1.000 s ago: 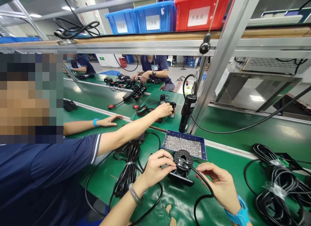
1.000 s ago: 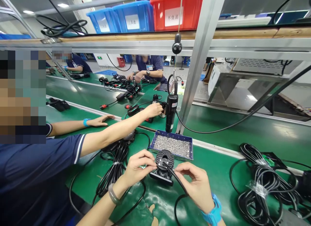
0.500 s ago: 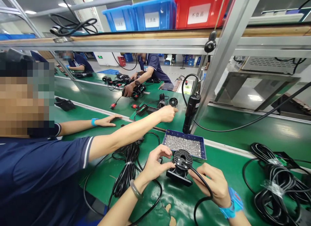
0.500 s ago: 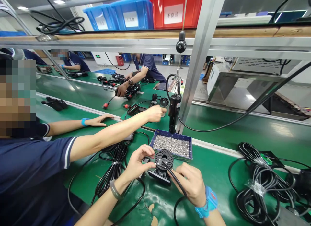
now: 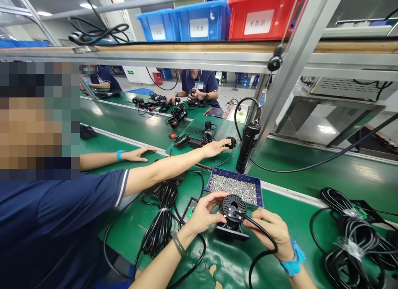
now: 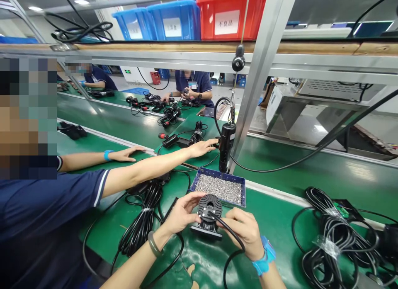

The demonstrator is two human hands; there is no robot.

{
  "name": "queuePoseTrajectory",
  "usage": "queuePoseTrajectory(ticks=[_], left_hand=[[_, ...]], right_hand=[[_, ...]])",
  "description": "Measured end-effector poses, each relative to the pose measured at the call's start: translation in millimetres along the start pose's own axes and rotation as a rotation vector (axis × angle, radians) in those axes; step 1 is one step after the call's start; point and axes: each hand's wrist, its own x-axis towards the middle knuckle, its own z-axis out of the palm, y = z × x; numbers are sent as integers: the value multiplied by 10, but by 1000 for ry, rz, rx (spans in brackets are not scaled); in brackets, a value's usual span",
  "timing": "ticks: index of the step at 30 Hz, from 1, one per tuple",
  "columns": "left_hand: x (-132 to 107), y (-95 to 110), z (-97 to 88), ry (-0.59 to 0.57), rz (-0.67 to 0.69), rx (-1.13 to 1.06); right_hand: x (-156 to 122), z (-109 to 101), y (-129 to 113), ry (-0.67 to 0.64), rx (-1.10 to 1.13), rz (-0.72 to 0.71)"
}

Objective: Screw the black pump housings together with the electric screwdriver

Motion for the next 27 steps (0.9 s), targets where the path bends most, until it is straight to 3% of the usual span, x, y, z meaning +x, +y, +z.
queuePoseTrajectory(ticks=[4, 7, 9, 11, 14, 17, 20, 23, 27], left_hand=[[-44, -66, 0, 35, 51, 38], [-46, -82, -27, 35, 137, 119], [24, -23, -48, 17, 164, 300], [183, 85, -61, -11, 89, 652], [555, 224, -55, -87, -93, 1096], [928, 221, -16, -180, -233, 1277], [1136, 141, 35, -233, -371, 1437], [1167, 106, 53, -247, -416, 1517], [1104, 109, 22, -250, -373, 1544]], right_hand=[[-175, 26, 25, -27, -41, -9], [-365, 72, 32, -49, -65, 86], [-409, 94, 107, -52, -107, 229], [-331, 119, 281, -97, -164, 395], [-36, 216, 674, -329, -238, 604], [259, 384, 1019, -651, -284, 759], [398, 509, 1146, -856, -318, 861], [415, 502, 1093, -889, -331, 886], [385, 385, 998, -770, -302, 883]])
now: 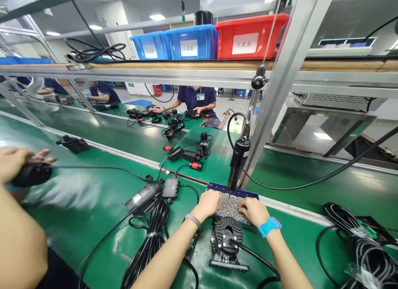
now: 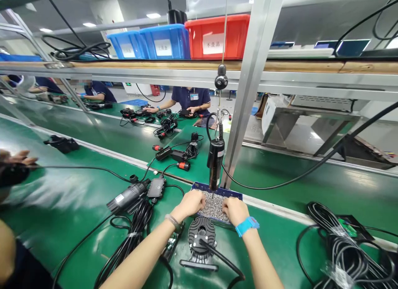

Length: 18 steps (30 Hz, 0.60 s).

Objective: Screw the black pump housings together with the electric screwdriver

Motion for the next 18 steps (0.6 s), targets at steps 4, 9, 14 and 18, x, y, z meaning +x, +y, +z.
queuePoseTrajectory(ticks=[4, 9, 14, 18], left_hand=[[2, -19, 31, 15, -5, 28], [59, 10, 30, -17, -47, 55], [22, 29, 11, 41, -52, -3], [-33, 18, 16, 120, -46, -99]], right_hand=[[-62, -20, 38, 109, 197, 1], [-321, -66, -77, 169, 674, -113], [-672, -93, -261, 145, 995, -187], [-706, -35, -285, 219, 1035, -200]])
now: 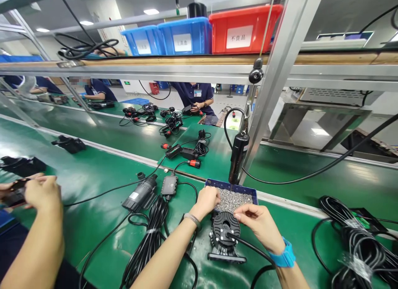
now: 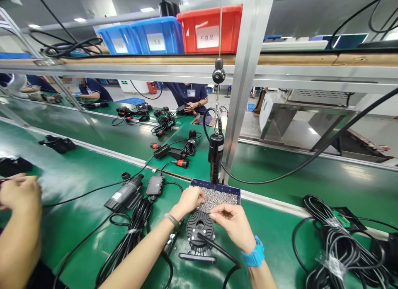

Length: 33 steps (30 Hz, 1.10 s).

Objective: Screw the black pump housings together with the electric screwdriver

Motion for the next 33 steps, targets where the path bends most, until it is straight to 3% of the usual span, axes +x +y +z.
queuePoseTrajectory(ticks=[7, 13, 20, 25, 28, 33], left_hand=[[-21, -68, 23, 168, 35, -252], [-183, -124, 17, 276, 52, -704], [-664, -202, 78, 245, 4, -1222], [-857, -81, 122, 210, -33, -1464], [-893, 3, 125, 200, -27, -1534], [-920, 20, 118, 211, 4, -1443]], right_hand=[[25, -21, 11, 24, -88, -178], [4, -58, -80, -22, -108, -281], [-155, -153, -11, -112, 24, -143], [-292, -110, 69, -88, 123, 34], [-312, -40, 99, -86, 156, 50], [-276, 5, 153, -85, 131, 44]])
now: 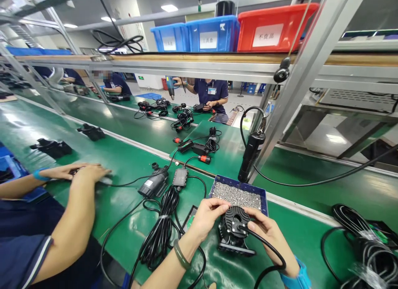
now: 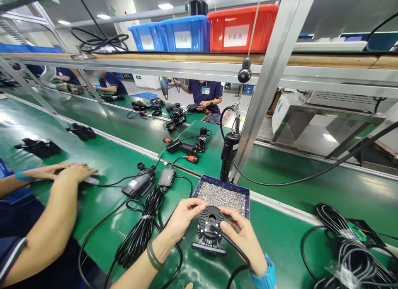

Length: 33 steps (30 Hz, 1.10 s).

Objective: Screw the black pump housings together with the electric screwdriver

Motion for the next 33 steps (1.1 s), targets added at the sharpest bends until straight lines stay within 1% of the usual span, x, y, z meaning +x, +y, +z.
queuePoseTrajectory(ticks=[2, 4, 8, 10, 12, 15, 17, 18, 19, 21, 23, 24, 26, 30, 33], left_hand=[[-9, 5, -25, -10, 61, 79], [-22, 14, -50, -11, 160, 178], [-74, 10, -87, 18, 332, 328], [-123, -36, -107, 15, 409, 369], [-192, -124, -131, -12, 476, 362], [-314, -295, -163, -78, 538, 312], [-383, -391, -166, -119, 564, 335], [-406, -426, -159, -126, 568, 362], [-419, -452, -145, -125, 571, 387], [-413, -488, -105, -130, 587, 433], [-373, -517, -64, -165, 632, 460], [-346, -533, -50, -188, 653, 463], [-295, -568, -39, -217, 663, 453], [-241, -567, -62, -224, 588, 429], [-234, -461, -62, -271, 543, 381]], right_hand=[[13, -11, 17, -4, -8, -1], [19, -18, 27, -2, -18, -6], [20, -9, 17, 3, -49, -29], [32, -10, -9, 18, -77, -56], [85, -20, -64, 72, -112, -98], [299, -31, -223, 260, -169, -207], [532, -21, -380, 379, -208, -312], [663, -13, -466, 407, -224, -361], [792, -5, -550, 411, -235, -398], [1009, 0, -698, 374, -236, -432], [1122, -17, -801, 333, -215, -429], [1129, -34, -835, 323, -200, -421], [1051, -72, -885, 320, -156, -402], [669, -120, -1048, 327, 6, -367], [368, -125, -1307, 315, 133, -349]])
